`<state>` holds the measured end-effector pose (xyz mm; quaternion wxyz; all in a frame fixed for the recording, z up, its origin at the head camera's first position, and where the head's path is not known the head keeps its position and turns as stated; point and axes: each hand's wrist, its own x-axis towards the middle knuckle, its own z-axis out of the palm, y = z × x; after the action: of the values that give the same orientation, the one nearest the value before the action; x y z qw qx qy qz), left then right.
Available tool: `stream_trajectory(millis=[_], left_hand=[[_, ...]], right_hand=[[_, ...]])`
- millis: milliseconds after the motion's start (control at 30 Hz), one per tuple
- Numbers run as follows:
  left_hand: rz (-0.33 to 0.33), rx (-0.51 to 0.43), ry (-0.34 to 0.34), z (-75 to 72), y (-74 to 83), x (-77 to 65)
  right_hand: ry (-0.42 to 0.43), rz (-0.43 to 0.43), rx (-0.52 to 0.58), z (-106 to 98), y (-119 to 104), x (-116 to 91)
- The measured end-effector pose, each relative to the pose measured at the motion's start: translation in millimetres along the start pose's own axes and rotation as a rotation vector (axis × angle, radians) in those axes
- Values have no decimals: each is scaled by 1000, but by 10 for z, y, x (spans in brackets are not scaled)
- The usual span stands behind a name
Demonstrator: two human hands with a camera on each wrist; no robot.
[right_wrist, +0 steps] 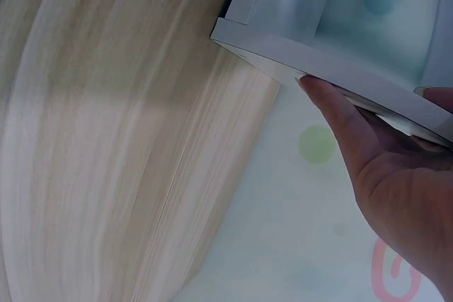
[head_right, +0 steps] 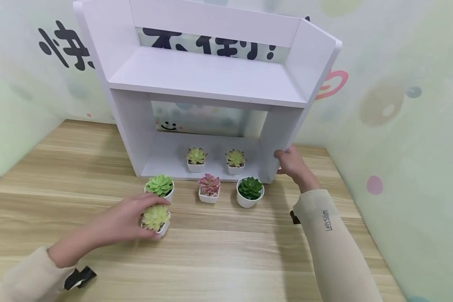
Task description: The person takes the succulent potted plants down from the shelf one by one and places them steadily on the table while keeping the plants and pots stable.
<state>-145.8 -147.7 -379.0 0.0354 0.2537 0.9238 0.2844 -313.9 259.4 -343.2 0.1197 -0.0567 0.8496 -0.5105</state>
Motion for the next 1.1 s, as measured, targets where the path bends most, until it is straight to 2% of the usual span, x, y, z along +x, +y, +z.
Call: stream_trajectory(millis=[200,567,767,933,1100], left_hand=[[-16,-12,4,64,-52,51],[-92,-23,85,138,-143,152],[-145,-28,91,147,-173,182],[-131,9,93,136,-161,191],[-145,30,62,91,-88,157]], right_hand=[[-1,2,-1,-5,5,10],[12,6,7,11,11,15],[3,-11,0,16,15,22],[18,-4,-22,14,16,19],[25,0,-34,2,18,16]])
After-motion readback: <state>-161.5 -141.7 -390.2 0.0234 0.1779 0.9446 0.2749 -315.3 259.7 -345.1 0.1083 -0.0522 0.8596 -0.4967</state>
